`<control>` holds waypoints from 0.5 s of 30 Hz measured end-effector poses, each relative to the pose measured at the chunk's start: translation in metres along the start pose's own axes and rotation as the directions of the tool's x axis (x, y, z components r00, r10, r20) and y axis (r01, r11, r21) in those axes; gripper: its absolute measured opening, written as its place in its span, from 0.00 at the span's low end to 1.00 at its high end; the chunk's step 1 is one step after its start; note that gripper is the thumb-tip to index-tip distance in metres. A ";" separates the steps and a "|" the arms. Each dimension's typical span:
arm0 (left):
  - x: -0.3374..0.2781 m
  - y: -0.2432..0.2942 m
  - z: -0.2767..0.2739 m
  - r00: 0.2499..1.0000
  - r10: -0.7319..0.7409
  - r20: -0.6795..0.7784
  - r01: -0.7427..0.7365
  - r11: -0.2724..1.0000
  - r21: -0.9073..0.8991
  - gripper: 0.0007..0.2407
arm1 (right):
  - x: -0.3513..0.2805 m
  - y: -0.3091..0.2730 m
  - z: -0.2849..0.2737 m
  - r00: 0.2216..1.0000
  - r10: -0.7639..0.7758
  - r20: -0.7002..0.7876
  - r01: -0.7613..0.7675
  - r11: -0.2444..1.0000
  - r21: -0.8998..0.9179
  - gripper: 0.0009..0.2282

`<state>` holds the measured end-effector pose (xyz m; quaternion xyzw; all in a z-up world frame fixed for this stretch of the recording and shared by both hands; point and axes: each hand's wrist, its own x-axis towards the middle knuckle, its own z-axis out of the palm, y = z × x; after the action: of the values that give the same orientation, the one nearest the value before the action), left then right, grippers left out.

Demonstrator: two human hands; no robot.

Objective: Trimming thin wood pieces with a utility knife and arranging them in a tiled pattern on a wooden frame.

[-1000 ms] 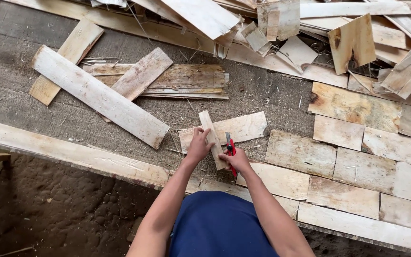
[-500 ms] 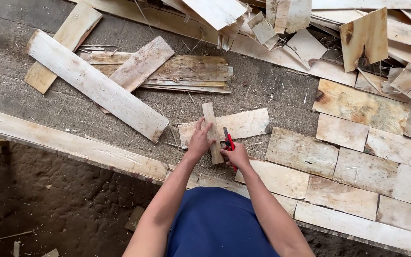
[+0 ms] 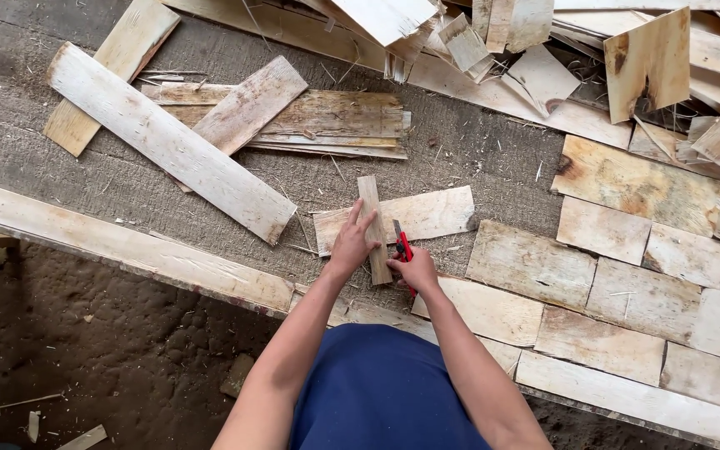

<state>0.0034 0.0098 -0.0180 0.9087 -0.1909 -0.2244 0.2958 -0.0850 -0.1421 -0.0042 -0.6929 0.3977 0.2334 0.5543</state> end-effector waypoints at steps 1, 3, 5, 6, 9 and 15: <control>0.000 0.000 0.000 1.000 -0.001 0.001 0.001 1.000 0.000 0.31 | 0.000 0.000 0.000 1.000 0.001 0.000 -0.001 1.000 0.000 0.10; 0.000 -0.001 0.001 1.000 0.003 -0.001 -0.003 1.000 0.020 0.31 | 0.001 0.001 0.000 1.000 -0.002 -0.002 0.002 1.000 -0.003 0.09; 0.000 -0.002 0.004 1.000 0.005 -0.004 -0.005 1.000 0.021 0.31 | 0.001 0.002 0.000 1.000 -0.002 -0.003 0.002 1.000 0.003 0.09; 0.001 -0.003 0.005 1.000 0.008 -0.008 -0.008 1.000 0.022 0.31 | 0.001 0.002 0.000 1.000 -0.004 -0.004 0.004 1.000 0.008 0.09; -0.001 -0.002 0.004 1.000 0.004 -0.007 -0.003 1.000 0.025 0.31 | 0.002 0.002 0.001 1.000 0.002 -0.007 -0.001 1.000 0.005 0.09; -0.002 0.003 -0.001 1.000 -0.013 0.006 0.013 1.000 0.017 0.30 | 0.008 0.008 0.000 1.000 -0.012 0.006 0.012 0.999 0.033 0.09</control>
<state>0.0015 0.0088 -0.0147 0.9117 -0.1878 -0.2274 0.2861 -0.0869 -0.1451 -0.0153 -0.6852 0.3958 0.2254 0.5684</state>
